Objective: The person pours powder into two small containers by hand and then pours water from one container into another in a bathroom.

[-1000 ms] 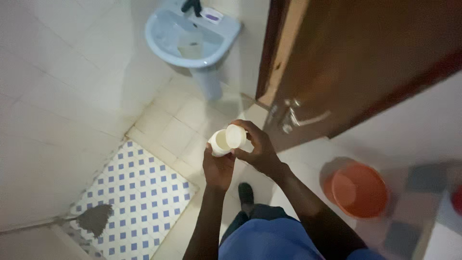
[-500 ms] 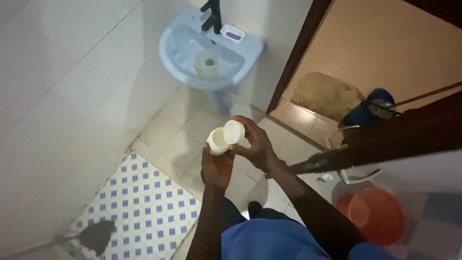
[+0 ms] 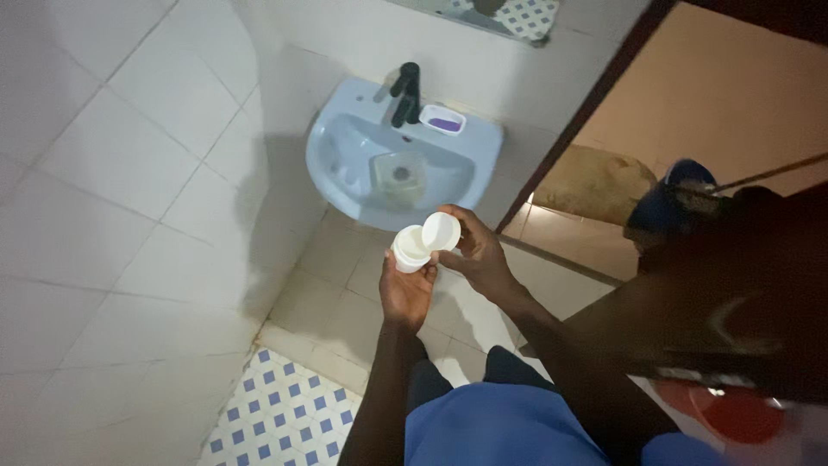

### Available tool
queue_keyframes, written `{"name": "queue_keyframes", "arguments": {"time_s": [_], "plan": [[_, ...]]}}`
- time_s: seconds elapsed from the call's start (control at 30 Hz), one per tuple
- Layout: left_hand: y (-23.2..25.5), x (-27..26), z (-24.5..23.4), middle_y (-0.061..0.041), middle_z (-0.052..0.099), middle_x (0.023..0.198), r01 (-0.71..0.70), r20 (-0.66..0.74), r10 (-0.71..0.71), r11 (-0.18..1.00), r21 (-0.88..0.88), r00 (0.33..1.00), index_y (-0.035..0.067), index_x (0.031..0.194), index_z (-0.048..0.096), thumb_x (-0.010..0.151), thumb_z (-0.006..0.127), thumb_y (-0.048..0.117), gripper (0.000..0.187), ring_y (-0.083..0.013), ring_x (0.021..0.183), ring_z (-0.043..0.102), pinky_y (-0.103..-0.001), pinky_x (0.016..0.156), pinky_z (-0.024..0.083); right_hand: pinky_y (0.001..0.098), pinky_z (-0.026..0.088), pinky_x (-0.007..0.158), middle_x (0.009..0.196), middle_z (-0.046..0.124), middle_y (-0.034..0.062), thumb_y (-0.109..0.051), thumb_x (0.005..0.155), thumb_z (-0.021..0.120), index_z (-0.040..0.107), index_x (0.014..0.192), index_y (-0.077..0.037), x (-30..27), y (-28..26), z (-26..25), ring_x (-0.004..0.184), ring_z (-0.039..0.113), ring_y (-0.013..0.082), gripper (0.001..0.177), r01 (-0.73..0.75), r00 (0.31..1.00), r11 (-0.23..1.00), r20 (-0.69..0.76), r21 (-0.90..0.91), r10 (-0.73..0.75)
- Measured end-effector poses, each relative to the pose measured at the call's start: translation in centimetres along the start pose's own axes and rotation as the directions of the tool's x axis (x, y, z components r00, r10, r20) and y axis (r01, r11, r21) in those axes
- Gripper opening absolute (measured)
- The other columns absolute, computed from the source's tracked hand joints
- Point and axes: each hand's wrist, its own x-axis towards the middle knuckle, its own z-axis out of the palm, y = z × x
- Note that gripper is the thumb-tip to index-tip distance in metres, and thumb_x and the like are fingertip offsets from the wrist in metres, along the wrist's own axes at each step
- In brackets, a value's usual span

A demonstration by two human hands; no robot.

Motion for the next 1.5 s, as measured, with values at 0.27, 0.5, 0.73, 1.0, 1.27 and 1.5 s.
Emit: {"name": "queue_keyframes", "arguments": {"time_s": [0.27, 0.5, 0.73, 1.0, 1.27, 1.5], "plan": [[5.2, 8.3, -3.3, -0.01, 0.061, 0.122, 0.047, 0.041, -0.051, 0.994, 0.094, 0.998, 0.008, 0.14, 0.053, 0.108, 0.046, 0.053, 0.055, -0.0218, 0.104, 0.061, -0.036, 0.091, 0.054, 0.0373, 0.052, 0.11, 0.13, 0.059, 0.0066, -0.005, 0.087, 0.079, 0.047, 0.145, -0.004, 8.8, 3.7, 0.1, 0.126, 0.058, 0.0168, 0.066, -0.1, 0.989, 0.986, -0.125, -0.136, 0.084], [6.5, 15.3, -5.4, -0.011, 0.064, 0.118, 0.076, 0.106, -0.07, 0.996, -0.05, 0.992, 0.007, 0.135, 0.056, 0.112, 0.047, 0.05, 0.05, -0.0222, 0.097, 0.064, -0.034, 0.083, 0.056, 0.0338, 0.051, 0.108, 0.128, 0.06, 0.0058, -0.002, 0.089, 0.077, 0.051, 0.144, -0.003, 16.3, 7.1, -2.9, 0.122, 0.059, 0.016, 0.061, -0.016, 0.99, 0.991, -0.139, -0.134, -0.002], [8.1, 19.8, -6.0, -0.013, 0.063, 0.12, -0.024, -0.039, 0.023, 0.999, -0.029, 0.999, 0.004, 0.135, 0.054, 0.109, 0.054, 0.045, 0.048, -0.0231, 0.105, 0.066, -0.037, 0.089, 0.059, 0.0352, 0.056, 0.104, 0.126, 0.064, 0.0092, -0.012, 0.087, 0.08, 0.051, 0.142, -0.004, 21.0, 10.2, -5.6, 0.118, 0.065, 0.018, 0.063, -0.17, 0.983, 0.952, -0.119, -0.253, 0.144], [7.6, 23.8, -7.8, -0.014, 0.065, 0.117, 0.027, -0.017, -0.029, 0.993, -0.115, 0.999, 0.004, 0.132, 0.056, 0.108, 0.053, 0.048, 0.05, -0.0248, 0.099, 0.068, -0.035, 0.083, 0.06, 0.0435, 0.051, 0.107, 0.137, 0.061, 0.0207, -0.03, 0.084, 0.083, 0.052, 0.143, -0.001, 24.1, 12.9, -8.1, 0.125, 0.062, 0.0329, 0.072, -0.014, 0.992, 0.736, 0.083, -0.676, 0.095], [8.4, 27.8, -9.3, -0.015, 0.067, 0.115, 0.091, -0.067, -0.099, 0.989, -0.114, 0.993, 0.004, 0.131, 0.059, 0.108, 0.051, 0.046, 0.048, -0.0271, 0.095, 0.067, -0.037, 0.08, 0.059, 0.0428, 0.052, 0.104, 0.139, 0.059, 0.0222, -0.028, 0.083, 0.081, 0.051, 0.144, 0.0, 25.9, 15.4, -8.4, 0.122, 0.063, 0.0329, 0.074, -0.073, 0.988, 0.669, 0.037, -0.74, 0.149], [9.9, 29.5, -9.1, -0.014, 0.066, 0.113, 0.122, -0.002, -0.122, 0.992, -0.026, 0.993, 0.005, 0.13, 0.059, 0.109, 0.05, 0.048, 0.049, -0.026, 0.1, 0.067, -0.039, 0.086, 0.059, 0.043, 0.053, 0.094, 0.127, 0.062, 0.0201, -0.03, 0.087, 0.08, 0.049, 0.145, -0.002, 27.5, 13.1, -6.3, 0.11, 0.064, 0.0308, 0.071, -0.233, 0.935, 0.494, -0.054, -0.837, 0.35]]}}
